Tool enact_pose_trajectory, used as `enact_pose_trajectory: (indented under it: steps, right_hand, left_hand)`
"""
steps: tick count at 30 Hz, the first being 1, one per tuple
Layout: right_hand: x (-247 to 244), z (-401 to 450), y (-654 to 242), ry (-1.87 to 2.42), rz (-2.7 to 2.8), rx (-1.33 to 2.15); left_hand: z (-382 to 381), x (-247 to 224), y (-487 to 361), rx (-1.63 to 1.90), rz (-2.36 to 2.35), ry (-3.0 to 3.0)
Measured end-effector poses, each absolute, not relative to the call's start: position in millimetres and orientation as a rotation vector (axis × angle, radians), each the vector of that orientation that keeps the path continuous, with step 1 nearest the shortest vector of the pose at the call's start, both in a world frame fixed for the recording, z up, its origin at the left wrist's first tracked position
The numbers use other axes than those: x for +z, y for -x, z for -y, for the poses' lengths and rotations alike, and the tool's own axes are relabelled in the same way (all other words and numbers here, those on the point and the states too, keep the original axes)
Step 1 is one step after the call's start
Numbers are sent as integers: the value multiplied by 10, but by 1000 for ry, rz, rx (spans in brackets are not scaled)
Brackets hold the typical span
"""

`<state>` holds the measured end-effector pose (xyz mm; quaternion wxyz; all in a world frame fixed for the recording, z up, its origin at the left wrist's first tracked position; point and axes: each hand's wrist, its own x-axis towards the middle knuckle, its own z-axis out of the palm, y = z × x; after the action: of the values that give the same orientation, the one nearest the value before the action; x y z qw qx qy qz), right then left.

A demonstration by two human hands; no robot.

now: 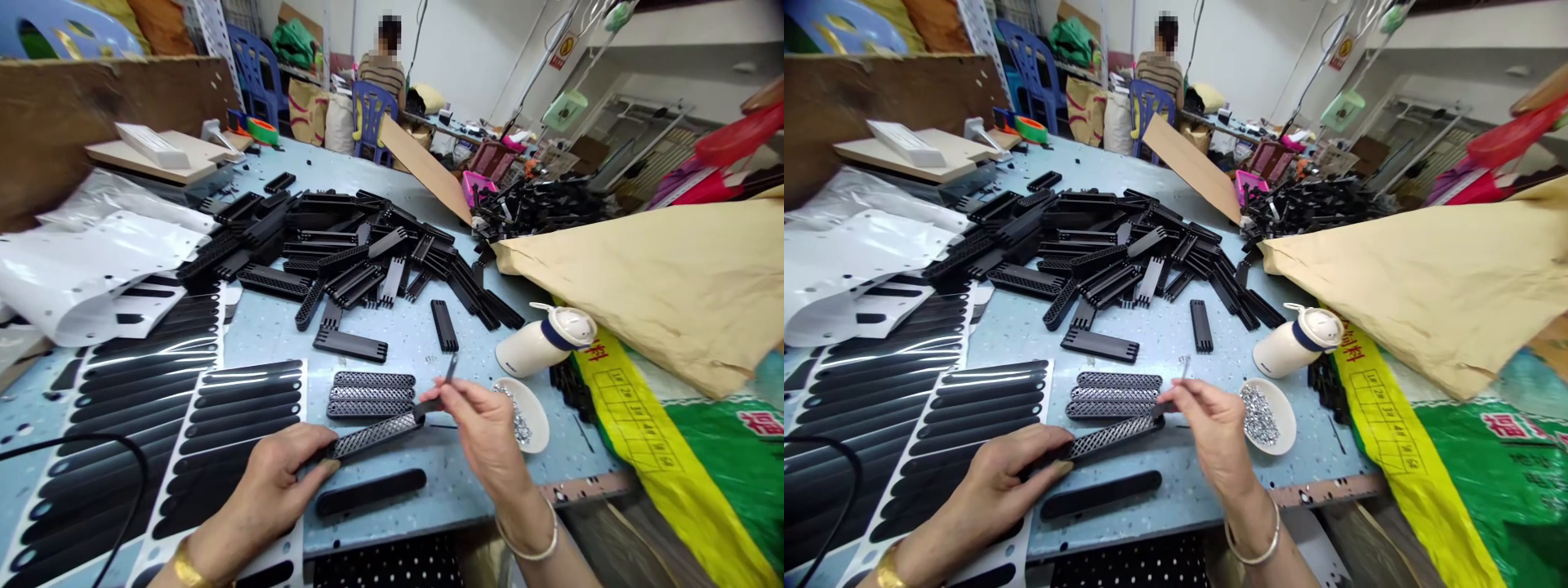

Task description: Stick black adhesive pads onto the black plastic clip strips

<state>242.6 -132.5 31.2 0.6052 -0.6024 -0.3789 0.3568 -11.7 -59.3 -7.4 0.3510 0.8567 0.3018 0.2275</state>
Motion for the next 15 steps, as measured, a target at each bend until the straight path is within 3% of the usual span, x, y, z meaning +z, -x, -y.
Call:
enact_pose_trajectory:
  steps: [4, 10, 15]
  right_hand:
    - [310, 1394, -2633, 1386, 730, 749]
    - [374, 1473, -2481, 1606, 1473, 598]
    - [368, 1425, -2233, 1567, 1854, 507]
  left_hand:
    - [586, -97, 102, 655, -762, -2256]
    - [584, -153, 124, 744, -860, -2211]
    - [608, 95, 183, 714, -990, -2079]
